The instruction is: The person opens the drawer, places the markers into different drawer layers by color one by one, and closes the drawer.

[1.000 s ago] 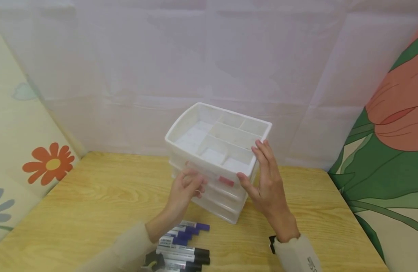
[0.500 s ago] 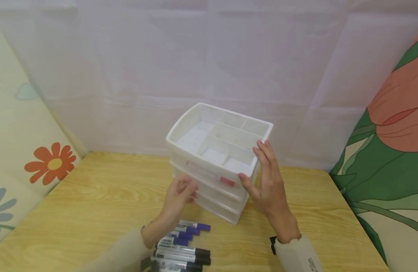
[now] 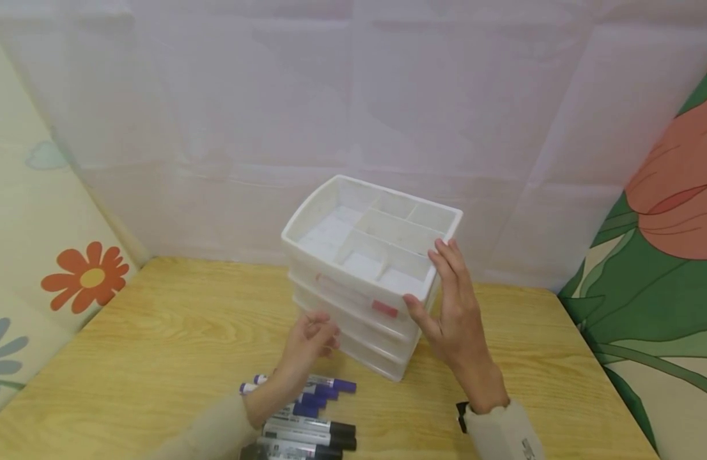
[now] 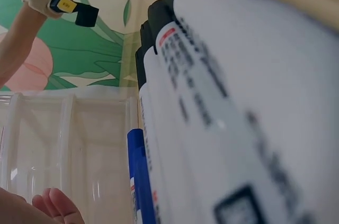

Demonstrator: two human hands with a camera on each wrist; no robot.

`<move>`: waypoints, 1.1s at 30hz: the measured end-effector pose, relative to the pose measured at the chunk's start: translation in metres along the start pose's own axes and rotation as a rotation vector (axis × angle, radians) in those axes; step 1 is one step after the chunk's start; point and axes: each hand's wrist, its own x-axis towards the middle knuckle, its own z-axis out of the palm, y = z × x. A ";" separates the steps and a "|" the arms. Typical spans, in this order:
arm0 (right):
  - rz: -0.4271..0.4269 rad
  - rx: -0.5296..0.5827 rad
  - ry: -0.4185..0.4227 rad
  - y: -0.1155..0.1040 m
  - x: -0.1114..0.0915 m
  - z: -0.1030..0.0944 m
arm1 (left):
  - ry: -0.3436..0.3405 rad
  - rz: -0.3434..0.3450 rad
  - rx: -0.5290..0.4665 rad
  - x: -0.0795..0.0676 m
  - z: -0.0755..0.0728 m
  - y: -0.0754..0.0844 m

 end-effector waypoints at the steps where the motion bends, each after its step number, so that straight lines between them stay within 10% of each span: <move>1: 0.002 -0.002 -0.001 0.000 0.000 0.000 | -0.004 -0.006 0.002 0.000 0.000 -0.001; 33: -0.002 -0.005 0.001 -0.001 0.000 0.000 | -0.090 -0.075 -0.040 0.000 0.002 -0.004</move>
